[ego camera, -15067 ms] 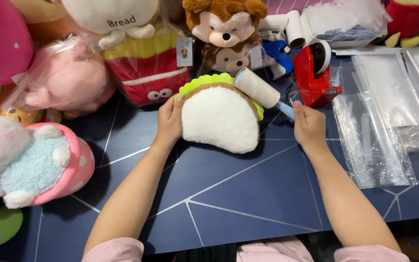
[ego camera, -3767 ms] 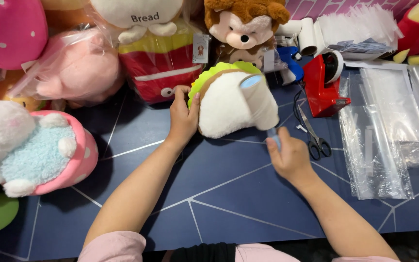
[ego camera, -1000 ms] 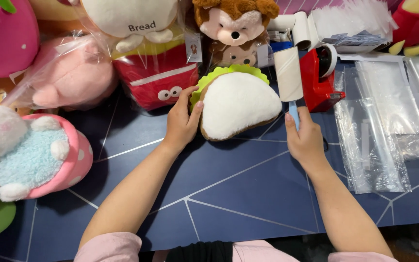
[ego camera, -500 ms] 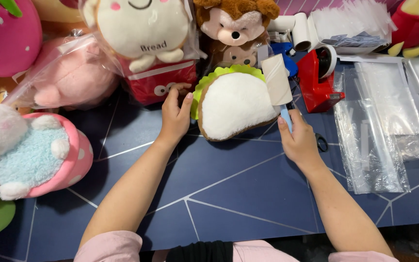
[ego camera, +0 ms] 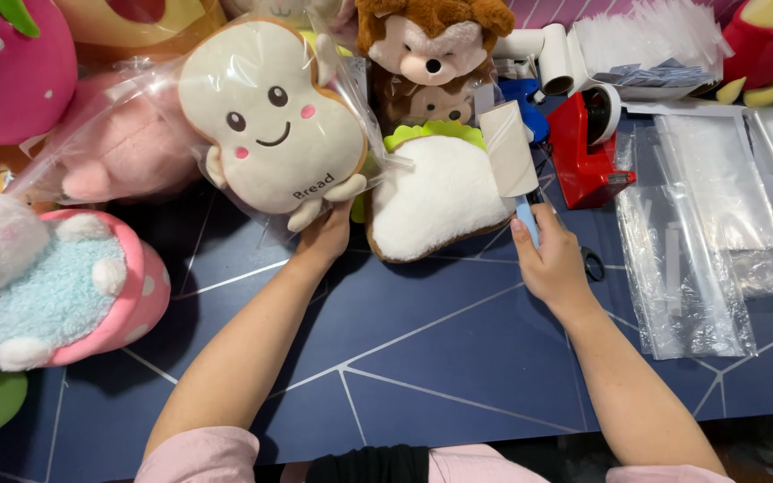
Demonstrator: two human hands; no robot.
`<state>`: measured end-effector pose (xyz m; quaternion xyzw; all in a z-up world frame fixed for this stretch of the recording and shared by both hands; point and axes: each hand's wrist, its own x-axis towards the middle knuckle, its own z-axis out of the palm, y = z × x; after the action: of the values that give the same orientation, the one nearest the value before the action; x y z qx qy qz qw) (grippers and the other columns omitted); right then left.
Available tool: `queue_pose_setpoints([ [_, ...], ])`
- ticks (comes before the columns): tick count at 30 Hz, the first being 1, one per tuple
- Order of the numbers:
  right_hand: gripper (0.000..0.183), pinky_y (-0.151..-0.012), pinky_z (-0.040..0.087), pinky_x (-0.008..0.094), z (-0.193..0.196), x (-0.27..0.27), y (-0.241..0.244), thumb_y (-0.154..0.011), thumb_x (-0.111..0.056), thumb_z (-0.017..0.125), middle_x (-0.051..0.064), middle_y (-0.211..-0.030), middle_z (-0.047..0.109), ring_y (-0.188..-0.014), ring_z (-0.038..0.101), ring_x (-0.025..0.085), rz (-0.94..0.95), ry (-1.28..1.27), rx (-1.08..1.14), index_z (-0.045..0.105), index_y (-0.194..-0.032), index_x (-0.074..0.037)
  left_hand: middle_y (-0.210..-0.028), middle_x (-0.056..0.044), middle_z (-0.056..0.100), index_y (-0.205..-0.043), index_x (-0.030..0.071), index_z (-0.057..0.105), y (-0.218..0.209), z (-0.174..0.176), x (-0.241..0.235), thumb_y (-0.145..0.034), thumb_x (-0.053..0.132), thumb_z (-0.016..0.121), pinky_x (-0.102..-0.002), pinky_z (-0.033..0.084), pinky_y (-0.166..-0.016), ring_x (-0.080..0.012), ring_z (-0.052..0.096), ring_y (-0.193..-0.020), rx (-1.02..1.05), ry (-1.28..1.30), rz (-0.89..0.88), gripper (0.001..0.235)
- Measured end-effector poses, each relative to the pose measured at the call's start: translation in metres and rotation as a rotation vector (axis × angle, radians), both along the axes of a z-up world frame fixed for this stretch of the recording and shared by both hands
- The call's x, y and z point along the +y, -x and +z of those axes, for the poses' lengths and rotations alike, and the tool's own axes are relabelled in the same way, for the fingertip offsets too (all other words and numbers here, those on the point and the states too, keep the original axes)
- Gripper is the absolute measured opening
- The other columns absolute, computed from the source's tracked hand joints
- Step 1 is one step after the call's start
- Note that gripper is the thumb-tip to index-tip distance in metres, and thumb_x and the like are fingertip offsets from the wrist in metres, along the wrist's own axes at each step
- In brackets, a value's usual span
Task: Cleaning a sandwich-shaped plush toy using a lint roller to remove lint and debris
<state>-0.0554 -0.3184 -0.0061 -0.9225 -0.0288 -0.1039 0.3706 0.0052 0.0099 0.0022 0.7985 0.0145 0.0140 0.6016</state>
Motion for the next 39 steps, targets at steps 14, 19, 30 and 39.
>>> queue_pose_setpoints([
  [14, 0.028, -0.052, 0.049, 0.033, -0.031, -0.021, -0.005, -0.11, -0.034, 0.055, 0.007, -0.052, 0.06, -0.048, 0.059, 0.023, 0.009, -0.074, -0.205, 0.065, -0.099, -0.01, -0.151, -0.028, 0.04, -0.153, -0.003, 0.034, 0.042, 0.082, -0.023, -0.102, 0.05, 0.051, -0.046, 0.032, -0.12, -0.039, 0.032, -0.148, 0.101, -0.05, -0.045, 0.076],
  [19, 0.024, -0.054, 0.05, 0.034, -0.005, -0.015, -0.003, -0.112, -0.028, 0.056, 0.008, -0.054, 0.061, -0.05, 0.059, 0.023, -0.018, -0.072, -0.252, 0.065, -0.103, -0.007, -0.152, -0.027, 0.037, -0.152, -0.005, 0.029, 0.035, 0.023, -0.019, -0.104, 0.051, 0.05, -0.051, 0.032, -0.118, -0.0415, 0.034, -0.146, 0.052, -0.021, -0.082, 0.077],
  [30, 0.038, -0.067, 0.051, 0.034, 0.034, -0.047, -0.003, -0.093, -0.004, 0.058, 0.009, -0.085, 0.066, -0.071, 0.065, 0.021, -0.199, -0.227, -0.125, 0.045, -0.128, -0.013, -0.129, -0.022, 0.059, -0.137, 0.007, 0.049, 0.058, 0.028, -0.045, -0.097, 0.039, 0.068, -0.05, 0.051, -0.102, -0.038, 0.058, -0.126, -0.192, -0.17, -0.215, 0.055],
  [39, 0.027, -0.051, 0.052, 0.025, 0.045, -0.065, -0.005, -0.1, -0.004, 0.072, 0.014, -0.093, 0.068, -0.065, 0.065, 0.017, -0.225, -0.392, -0.344, 0.051, -0.116, -0.008, -0.091, -0.019, 0.069, -0.121, 0.005, 0.058, 0.09, 0.014, -0.066, -0.092, 0.006, 0.066, -0.038, 0.055, -0.071, -0.0259, 0.068, -0.082, -0.164, 0.183, -0.337, 0.03],
])
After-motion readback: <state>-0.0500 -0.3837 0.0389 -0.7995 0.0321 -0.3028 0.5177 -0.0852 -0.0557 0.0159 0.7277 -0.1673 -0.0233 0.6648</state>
